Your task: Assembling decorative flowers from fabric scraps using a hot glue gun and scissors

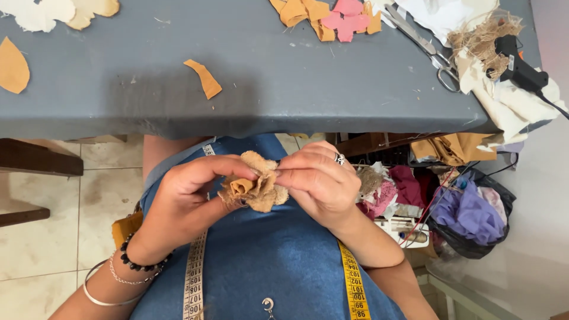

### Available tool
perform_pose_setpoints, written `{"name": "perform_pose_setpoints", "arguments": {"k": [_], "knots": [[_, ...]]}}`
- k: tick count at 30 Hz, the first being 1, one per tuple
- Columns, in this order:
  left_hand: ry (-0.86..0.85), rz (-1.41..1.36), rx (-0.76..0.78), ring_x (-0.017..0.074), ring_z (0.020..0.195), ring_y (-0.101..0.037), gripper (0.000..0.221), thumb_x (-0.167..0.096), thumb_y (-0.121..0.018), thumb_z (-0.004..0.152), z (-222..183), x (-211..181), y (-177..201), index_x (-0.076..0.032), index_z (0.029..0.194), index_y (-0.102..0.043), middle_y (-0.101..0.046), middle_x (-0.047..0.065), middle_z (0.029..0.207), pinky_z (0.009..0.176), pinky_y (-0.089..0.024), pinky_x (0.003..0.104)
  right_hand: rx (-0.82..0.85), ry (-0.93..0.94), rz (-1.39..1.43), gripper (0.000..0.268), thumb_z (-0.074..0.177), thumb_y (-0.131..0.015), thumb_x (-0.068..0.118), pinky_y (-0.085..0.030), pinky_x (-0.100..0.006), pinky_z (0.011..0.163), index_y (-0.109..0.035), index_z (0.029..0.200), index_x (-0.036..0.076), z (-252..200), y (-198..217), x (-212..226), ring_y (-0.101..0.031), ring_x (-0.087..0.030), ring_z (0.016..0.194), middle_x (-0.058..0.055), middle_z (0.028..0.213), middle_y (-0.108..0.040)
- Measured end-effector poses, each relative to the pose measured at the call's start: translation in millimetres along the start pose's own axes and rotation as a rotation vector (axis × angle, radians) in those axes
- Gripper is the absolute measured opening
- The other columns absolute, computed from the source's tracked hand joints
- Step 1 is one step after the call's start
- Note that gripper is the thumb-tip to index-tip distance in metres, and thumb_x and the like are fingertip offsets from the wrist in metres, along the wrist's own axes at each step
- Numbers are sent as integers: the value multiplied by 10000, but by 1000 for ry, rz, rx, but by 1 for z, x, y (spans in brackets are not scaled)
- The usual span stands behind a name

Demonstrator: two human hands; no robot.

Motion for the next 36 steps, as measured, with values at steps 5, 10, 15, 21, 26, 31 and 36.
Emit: {"name": "perform_pose_setpoints", "arguments": {"k": [5, 10, 15, 21, 26, 31, 36], "knots": [[-48, 113, 70, 179, 1030, -767, 168, -119, -720, 920, 6, -14, -3, -91, 1085, -709, -768, 76, 1155, 960, -600, 283, -27, -5, -6, 78, 991, -668, 79, -551, -412, 821, -736, 974, 44, -6, 0, -2, -689, -251, 839, -130, 1013, -709], [-160, 239, 115, 243, 1106, -746, 144, -88, -669, 958, 4, -27, -7, -100, 1096, -706, -751, 65, 1112, 1094, -546, 403, -74, -56, 65, 64, 995, -666, 56, -558, -376, 786, -730, 991, 57, -9, -3, -6, -695, -223, 812, -119, 981, -720], [-223, 315, 116, 226, 1082, -745, 158, -103, -645, 971, 0, -28, -10, -92, 1118, -703, -749, 80, 1109, 1164, -530, 458, -51, -47, 6, 95, 1011, -638, 46, -559, -385, 795, -729, 989, 64, -6, -4, -1, -697, -222, 821, -109, 974, -731], [-220, 294, 114, 236, 1138, -741, 168, -65, -664, 955, -3, -29, -11, -88, 1112, -720, -739, 97, 1193, 1179, -512, 438, 70, -129, 111, 111, 1048, -614, 122, -603, -394, 880, -676, 1130, 81, -13, -9, -7, -765, -246, 904, -105, 1025, -744], [-127, 307, -11, 191, 995, -788, 237, -27, -770, 876, -3, -18, 0, -144, 1081, -749, -779, 84, 1165, 902, -591, 271, 36, -420, 329, 329, 972, -718, 114, -628, -277, 967, -570, 1239, -10, -43, -13, -37, -764, -179, 1035, -127, 1176, -703], [-108, 357, -45, 159, 994, -775, 215, -70, -785, 880, -1, -23, 2, -139, 1080, -746, -785, 43, 1131, 895, -588, 257, -8, -331, 488, 238, 1002, -626, -14, -655, -282, 928, -574, 1234, -27, -40, -12, -36, -744, -216, 1059, -164, 1166, -697], [-163, 356, -20, 188, 998, -766, 181, -82, -761, 904, -3, -26, -3, -119, 1079, -734, -770, 69, 1149, 888, -566, 281, -64, -551, 543, 364, 951, -762, 148, -627, -229, 925, -591, 1234, -5, -57, -14, -55, -744, -137, 1054, -109, 1118, -730]]}}
Point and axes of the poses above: each hand's wrist, its own z-axis towards the middle knuckle, its own y-axis out of the back of the hand, x = y × z, the point moved 10 cm from there along z, towards the middle knuckle
